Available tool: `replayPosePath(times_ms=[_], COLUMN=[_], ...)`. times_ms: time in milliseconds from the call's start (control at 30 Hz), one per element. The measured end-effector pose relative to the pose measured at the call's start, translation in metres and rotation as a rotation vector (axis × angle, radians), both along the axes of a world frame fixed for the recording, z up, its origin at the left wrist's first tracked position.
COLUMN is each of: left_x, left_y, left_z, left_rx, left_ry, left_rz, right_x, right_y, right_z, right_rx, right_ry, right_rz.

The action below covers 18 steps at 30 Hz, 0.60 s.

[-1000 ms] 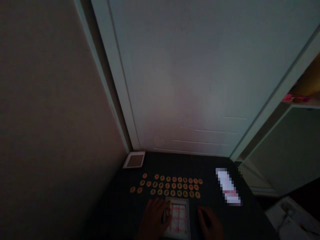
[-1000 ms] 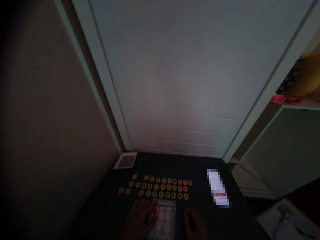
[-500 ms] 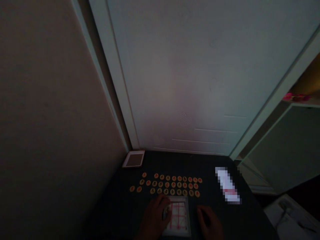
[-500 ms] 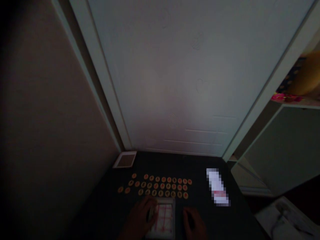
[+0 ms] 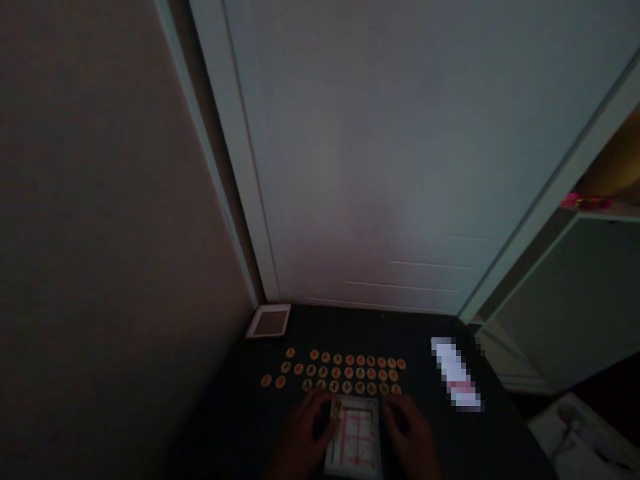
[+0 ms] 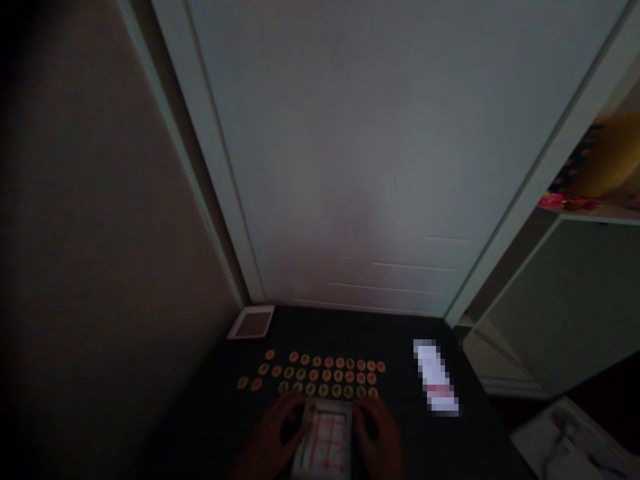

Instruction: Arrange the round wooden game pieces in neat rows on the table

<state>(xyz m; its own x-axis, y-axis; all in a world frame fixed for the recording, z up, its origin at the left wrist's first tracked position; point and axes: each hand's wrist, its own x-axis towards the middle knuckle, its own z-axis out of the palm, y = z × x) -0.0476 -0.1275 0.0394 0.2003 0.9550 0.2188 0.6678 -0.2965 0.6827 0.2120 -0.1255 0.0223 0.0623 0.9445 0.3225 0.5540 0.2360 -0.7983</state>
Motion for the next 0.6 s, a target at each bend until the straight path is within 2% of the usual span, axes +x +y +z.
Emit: replayPosePath(times_ms=[233,433,500,600], left_x=[-0.016,-0.013,-0.013,-0.020], left_y=[-0.010,-0.018,-0.019,-0.022], left_z=[-0.012,-0.045,-0.049,-0.046], left_rx=[0.048,0.059,0.035,-0.035], left_ry=[0.057,0.156,0.177,0.167], left_rz=[-0.072,0.055,0.048,-0.026], right_x=[-0.057,-0.083,-0.088,-0.093], right_y=[0.043,0.067,0.070,0.073], right_z=[0.029,0.032,0.032,0.032], right_rx=[0.065,0.002,-0.017,-0.051], right_ry=[-0.228,-0.389,-0.423,-0.471], right_rz=[0.293,0.317,0.322,0.347])
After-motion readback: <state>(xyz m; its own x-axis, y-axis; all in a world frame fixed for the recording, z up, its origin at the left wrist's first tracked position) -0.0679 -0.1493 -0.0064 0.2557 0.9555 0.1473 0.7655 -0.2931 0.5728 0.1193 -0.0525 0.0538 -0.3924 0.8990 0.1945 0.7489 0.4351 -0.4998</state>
